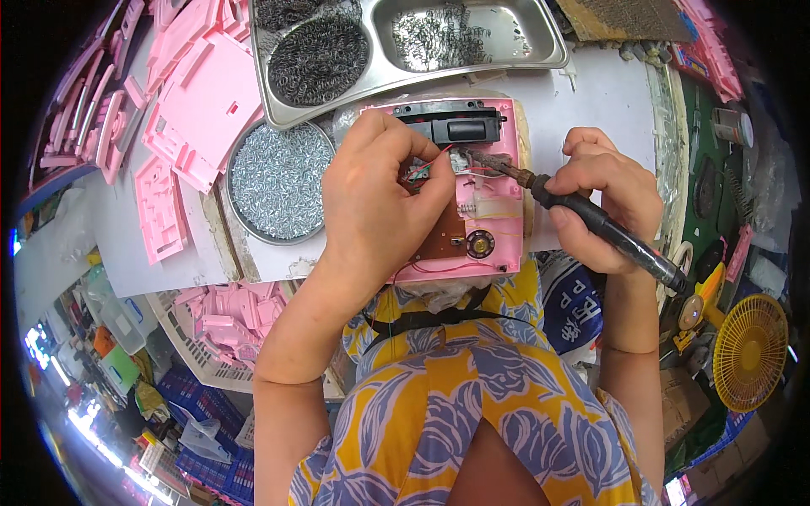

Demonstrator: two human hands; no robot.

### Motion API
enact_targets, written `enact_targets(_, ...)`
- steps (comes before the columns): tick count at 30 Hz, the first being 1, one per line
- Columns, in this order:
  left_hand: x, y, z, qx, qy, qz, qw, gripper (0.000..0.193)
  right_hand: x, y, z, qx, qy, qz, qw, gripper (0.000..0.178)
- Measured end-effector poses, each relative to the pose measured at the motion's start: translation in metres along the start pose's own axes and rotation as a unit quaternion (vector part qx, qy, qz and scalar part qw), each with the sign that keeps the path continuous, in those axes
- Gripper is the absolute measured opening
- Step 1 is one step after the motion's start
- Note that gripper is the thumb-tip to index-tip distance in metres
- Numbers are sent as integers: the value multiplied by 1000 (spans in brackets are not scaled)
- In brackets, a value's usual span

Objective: Assembling the internal components of a pink toy device by soldering wires and fastening screws with an electric screwdriver.

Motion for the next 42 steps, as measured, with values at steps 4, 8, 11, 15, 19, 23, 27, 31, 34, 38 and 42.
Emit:
enact_targets(4, 1, 1, -1, -8, -1, -3, 1000, 11, 0, -1, -2, 8, -3, -12, 1000, 22)
enact_targets(8, 2, 2, -1, -12, 4, 3, 1000, 11, -2, -2, -3, 9, -10, -4, 1000, 23)
enact_targets(11, 1, 2, -1, -22, 7, -11, 1000, 8, -2, -3, -3, 1, -11, 8, 1000, 23)
enact_targets(15, 2, 3, -1, -36, 7, -13, 999, 9, -3, -4, -4, -2, -11, 11, 1000, 23)
enact_targets(19, 0, 2, -2, -49, -7, -35, 998, 10, -3, -5, -3, 1, -6, 21, 1000, 23)
enact_targets(23, 0, 4, -4, -60, -21, -47, 997, 12, -4, -4, -3, 4, -3, 29, 1000, 24)
enact_targets(27, -1, 4, -5, -62, -21, -46, 997, 12, 0, -1, 1, 7, 1, 27, 1000, 24)
enact_targets(31, 0, 4, -5, -66, -34, -57, 996, 13, 7, 7, 12, -7, -12, 19, 1000, 22)
enact_targets(34, -1, 5, -5, -69, -41, -57, 995, 14, 11, 14, 22, -22, -7, 27, 999, 23)
enact_targets(38, -3, 5, -4, -76, -26, -44, 996, 11, 16, 22, 32, -39, -2, 28, 999, 25)
enact_targets(42, -2, 5, -5, -77, -28, -49, 995, 12, 14, 27, 35, -48, 3, 22, 999, 26)
Point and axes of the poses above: each hand's wrist, its own y-axis away from the middle knuckle, its own z-axis out of the back of the hand, x = y × z, the point moved 5 cm from there along -y, towards the middle knuckle, and after that the axes turned 10 degrees about z, right-handed, at the moved point
